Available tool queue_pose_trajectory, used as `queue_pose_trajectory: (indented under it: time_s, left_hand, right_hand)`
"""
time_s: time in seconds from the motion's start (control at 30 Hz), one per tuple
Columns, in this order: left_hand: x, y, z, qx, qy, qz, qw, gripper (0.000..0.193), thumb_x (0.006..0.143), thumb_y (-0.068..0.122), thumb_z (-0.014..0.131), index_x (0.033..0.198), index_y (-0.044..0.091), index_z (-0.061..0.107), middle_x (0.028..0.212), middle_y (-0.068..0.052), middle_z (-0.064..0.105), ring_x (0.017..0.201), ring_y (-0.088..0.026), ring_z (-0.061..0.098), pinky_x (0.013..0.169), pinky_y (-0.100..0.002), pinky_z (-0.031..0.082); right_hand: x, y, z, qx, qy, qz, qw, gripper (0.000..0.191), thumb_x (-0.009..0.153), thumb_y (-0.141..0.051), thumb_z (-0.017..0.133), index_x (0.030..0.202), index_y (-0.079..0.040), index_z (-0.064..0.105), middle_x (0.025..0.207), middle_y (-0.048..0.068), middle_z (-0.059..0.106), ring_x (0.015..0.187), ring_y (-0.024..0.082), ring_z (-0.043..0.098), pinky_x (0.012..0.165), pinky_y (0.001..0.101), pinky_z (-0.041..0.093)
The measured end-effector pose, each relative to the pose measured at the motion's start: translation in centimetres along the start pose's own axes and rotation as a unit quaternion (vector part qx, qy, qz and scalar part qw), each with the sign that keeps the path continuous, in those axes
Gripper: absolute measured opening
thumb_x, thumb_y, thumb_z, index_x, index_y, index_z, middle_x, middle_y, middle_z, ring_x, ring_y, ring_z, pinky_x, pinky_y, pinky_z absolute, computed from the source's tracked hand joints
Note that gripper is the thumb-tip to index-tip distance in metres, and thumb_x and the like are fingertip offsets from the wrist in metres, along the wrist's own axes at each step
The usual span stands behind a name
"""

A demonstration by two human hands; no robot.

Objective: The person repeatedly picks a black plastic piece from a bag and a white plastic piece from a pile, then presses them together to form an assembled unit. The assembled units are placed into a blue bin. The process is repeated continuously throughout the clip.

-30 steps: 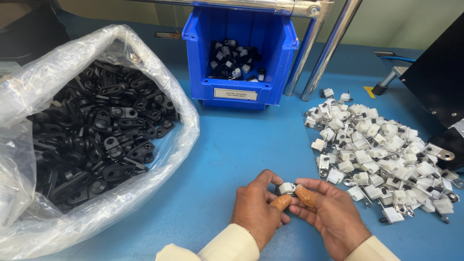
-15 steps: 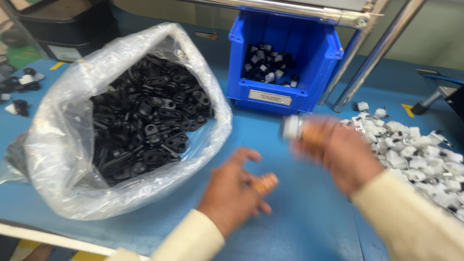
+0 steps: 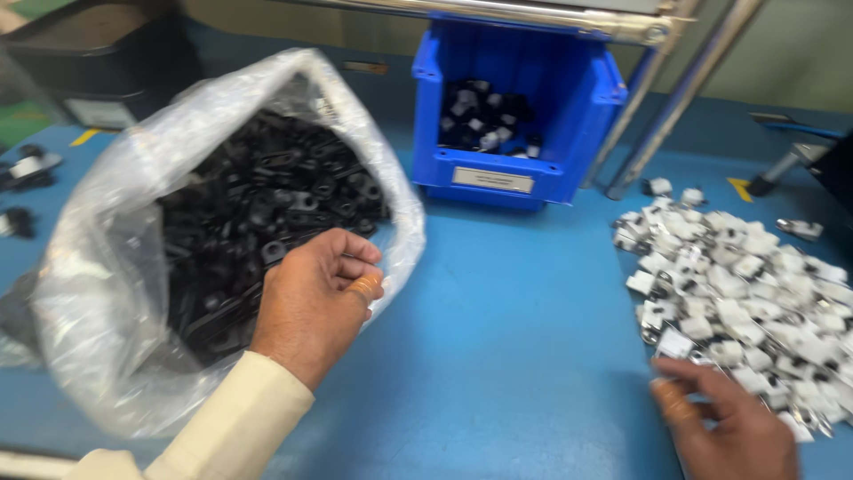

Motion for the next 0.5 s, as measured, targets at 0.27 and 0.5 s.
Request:
queue_pose_trajectory:
  time_s: [0.27, 0.5]
  left_hand:
    - [-2.8, 3.3, 9.8, 0.156, -0.203, 0.181, 0.95, 0.019, 0.084, 0.013, 0.077, 0.102, 0.012, 0.073, 0.091, -0.011, 0.076, 0.087, -0.028, 0.074, 0.078, -0.042, 0.06]
    - [-6.5, 2.2, 10.0, 0.214, -0.327, 0.116, 0.913, 0.016, 0.092, 0.02, 0.07, 0.106, 0.013, 0.071, 0.095, -0.013, 0.074, 0.09, -0.033, 0.072, 0.08, -0.046, 0.058]
  right_hand:
    - [4.8, -0.9, 0.0, -0.189, -0.114, -0.083, 0.972, 0.04, 0.083, -0.03, 0.077, 0.122, -0.023, 0.077, 0.119, 0.006, 0.067, 0.097, 0.024, 0.07, 0.086, 0.038, 0.055]
    - [3.2, -0.3, -0.9, -0.005, 0.034, 0.062, 0.997, 0.043, 0.082, -0.019, 0.081, 0.125, -0.017, 0.074, 0.111, 0.006, 0.074, 0.096, 0.02, 0.067, 0.086, 0.0348, 0.056]
Point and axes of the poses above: each hand's wrist, its own x-axis towards the middle knuckle, its own z-axis out of the palm, y = z × x, the point moved 7 cm from there along x, towards the middle knuckle
